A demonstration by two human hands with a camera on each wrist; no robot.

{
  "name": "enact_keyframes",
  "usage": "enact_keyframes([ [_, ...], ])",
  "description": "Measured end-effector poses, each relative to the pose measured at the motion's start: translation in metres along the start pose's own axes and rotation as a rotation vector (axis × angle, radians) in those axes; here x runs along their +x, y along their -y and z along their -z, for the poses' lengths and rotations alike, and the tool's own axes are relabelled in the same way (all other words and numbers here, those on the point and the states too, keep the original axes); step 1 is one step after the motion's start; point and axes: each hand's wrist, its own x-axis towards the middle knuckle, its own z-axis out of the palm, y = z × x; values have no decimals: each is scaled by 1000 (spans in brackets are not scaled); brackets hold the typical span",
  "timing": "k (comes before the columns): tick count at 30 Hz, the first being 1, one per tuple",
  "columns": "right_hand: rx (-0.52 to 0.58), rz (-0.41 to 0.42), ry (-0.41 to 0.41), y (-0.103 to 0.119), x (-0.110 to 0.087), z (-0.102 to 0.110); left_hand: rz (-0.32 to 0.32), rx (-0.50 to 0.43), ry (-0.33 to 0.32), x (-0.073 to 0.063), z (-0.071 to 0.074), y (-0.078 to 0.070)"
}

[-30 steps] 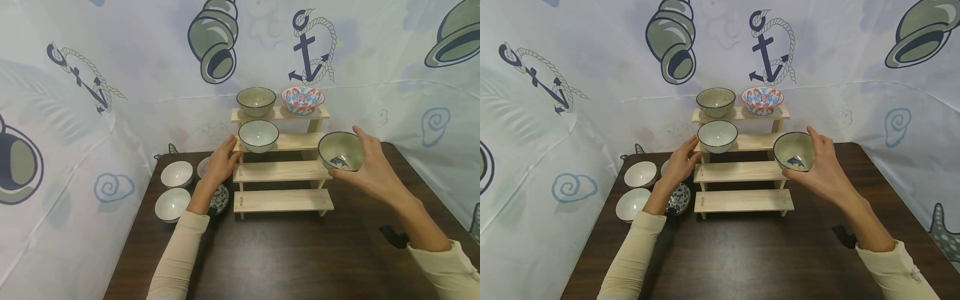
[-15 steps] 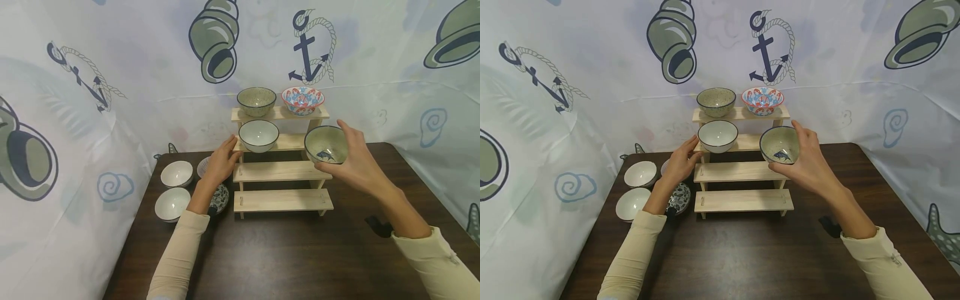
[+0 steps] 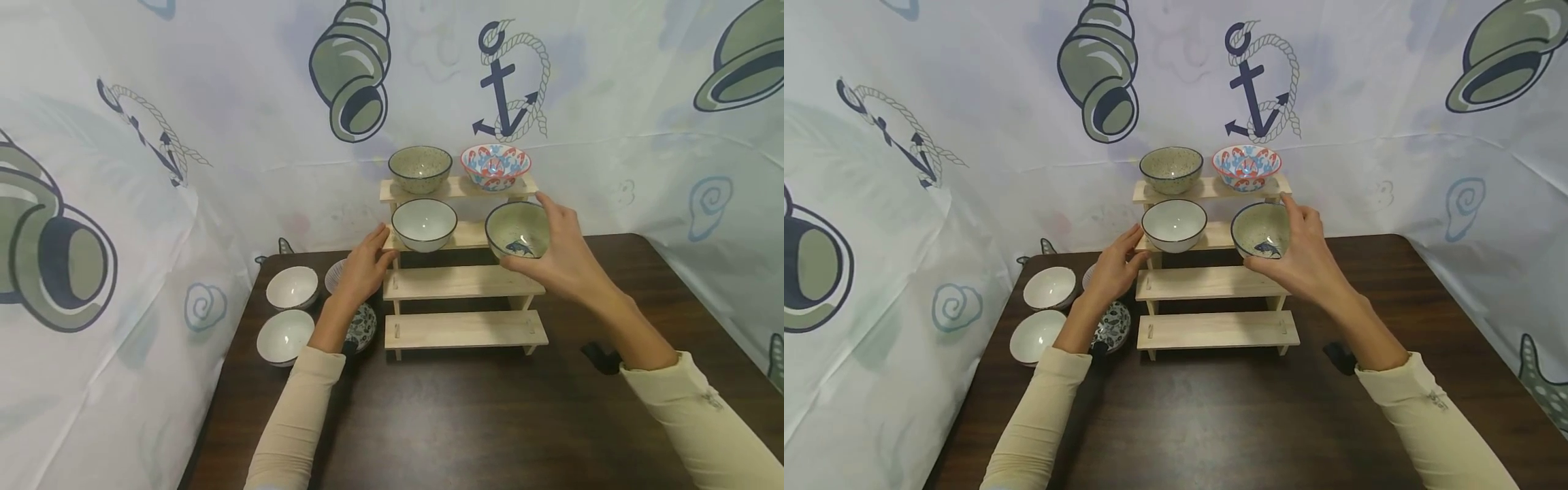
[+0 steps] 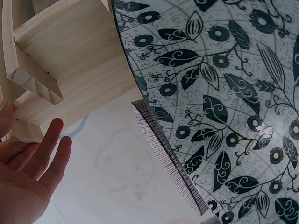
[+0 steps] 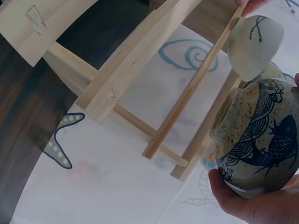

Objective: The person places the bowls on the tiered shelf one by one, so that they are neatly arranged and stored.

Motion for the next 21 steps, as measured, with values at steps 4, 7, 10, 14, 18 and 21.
enact_keyframes([
  [4, -2, -18, -6, 2, 5, -4, -4, -3, -7, -1, 0, 0],
  [7, 2, -25, -10, 5, 9, -7, -8, -3, -12, -1, 1, 0],
  [10, 6, -32, -11, 6, 14, -10, -11, -1, -13, -1, 2, 0],
  [14, 14, -34, -7, 8, 18, -14, -7, -1, -8, -2, 2, 1],
  [18, 20, -33, -4, 8, 21, -18, -6, -16, 3, -2, 1, 1],
  [21, 22, -36, -7, 7, 23, -22, -10, -25, 10, -3, 0, 2],
])
